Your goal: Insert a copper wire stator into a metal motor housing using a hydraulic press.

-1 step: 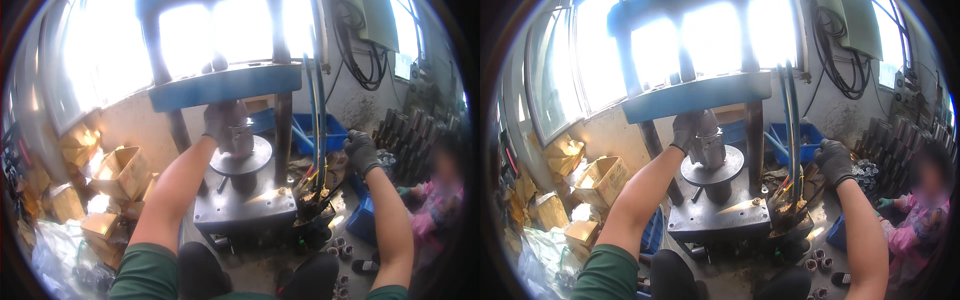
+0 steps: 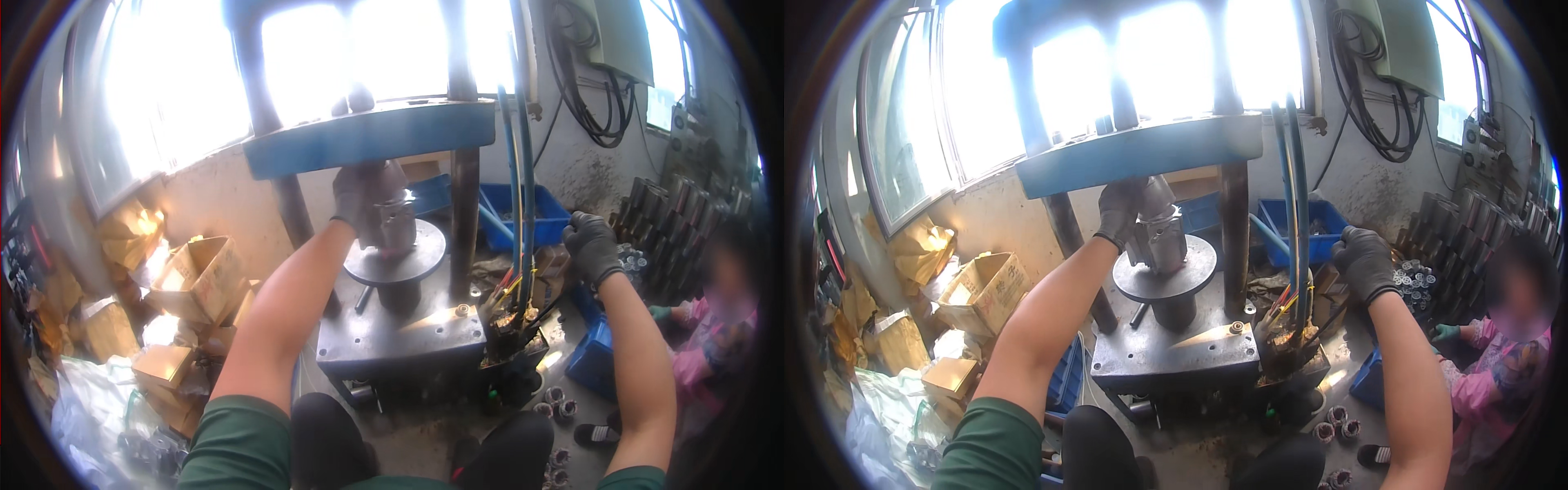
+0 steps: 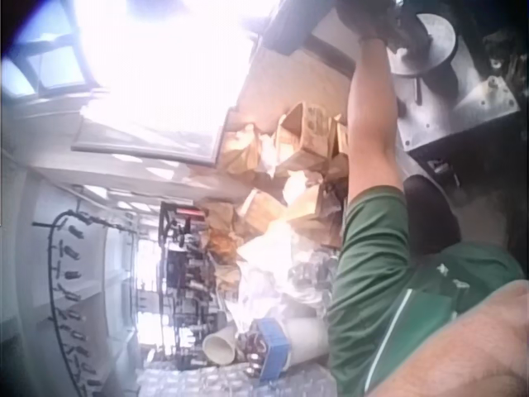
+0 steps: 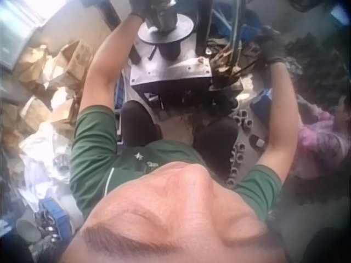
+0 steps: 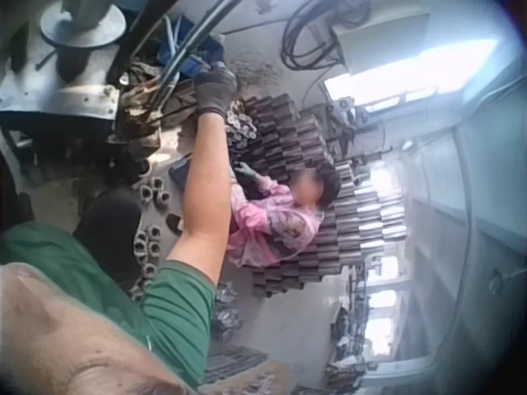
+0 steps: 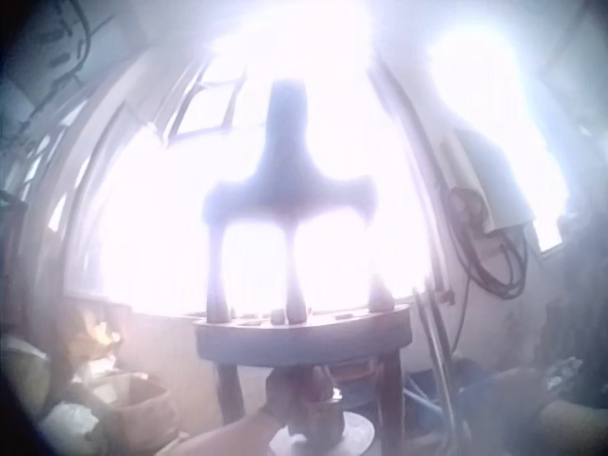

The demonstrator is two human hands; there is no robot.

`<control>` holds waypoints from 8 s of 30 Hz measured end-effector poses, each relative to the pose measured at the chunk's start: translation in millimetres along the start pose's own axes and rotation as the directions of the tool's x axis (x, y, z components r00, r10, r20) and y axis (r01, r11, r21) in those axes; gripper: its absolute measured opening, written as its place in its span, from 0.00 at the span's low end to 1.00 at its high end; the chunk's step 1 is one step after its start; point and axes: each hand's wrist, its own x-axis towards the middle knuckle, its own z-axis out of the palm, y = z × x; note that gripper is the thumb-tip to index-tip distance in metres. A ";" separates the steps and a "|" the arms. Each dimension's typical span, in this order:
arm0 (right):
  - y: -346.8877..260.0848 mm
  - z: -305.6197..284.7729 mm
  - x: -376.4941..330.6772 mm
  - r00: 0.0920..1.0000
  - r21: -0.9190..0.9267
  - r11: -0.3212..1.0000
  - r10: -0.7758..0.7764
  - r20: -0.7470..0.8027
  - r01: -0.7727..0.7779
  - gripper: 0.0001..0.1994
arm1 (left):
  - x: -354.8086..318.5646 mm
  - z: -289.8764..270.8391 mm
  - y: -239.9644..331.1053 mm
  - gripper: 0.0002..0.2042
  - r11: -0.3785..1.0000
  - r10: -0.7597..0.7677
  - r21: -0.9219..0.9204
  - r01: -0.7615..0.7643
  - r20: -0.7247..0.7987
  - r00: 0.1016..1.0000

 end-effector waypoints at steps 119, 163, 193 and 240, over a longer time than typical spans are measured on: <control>415.0 -136.8 -851.6 -0.480 0.977 -0.144 0.876 0.050 -0.159 0.14 | -443.2 71.6 -28.3 0.14 0.977 0.157 -0.175 0.124 0.978 0.137; 258.4 189.2 -559.4 0.550 0.234 0.498 0.755 0.356 -0.835 0.20 | -439.4 71.6 -25.8 0.20 0.952 0.276 -0.251 -0.177 0.951 0.136; 212.5 377.9 -424.8 0.241 -0.161 0.533 0.605 0.759 -0.831 0.45 | -427.1 86.6 -27.4 0.23 0.996 0.078 -0.083 -0.034 0.988 -0.136; -26.0 109.8 -203.3 0.640 0.488 0.785 -0.156 0.753 -0.382 0.39 | -340.2 73.3 74.3 0.38 -0.087 0.126 -0.209 0.974 0.968 0.219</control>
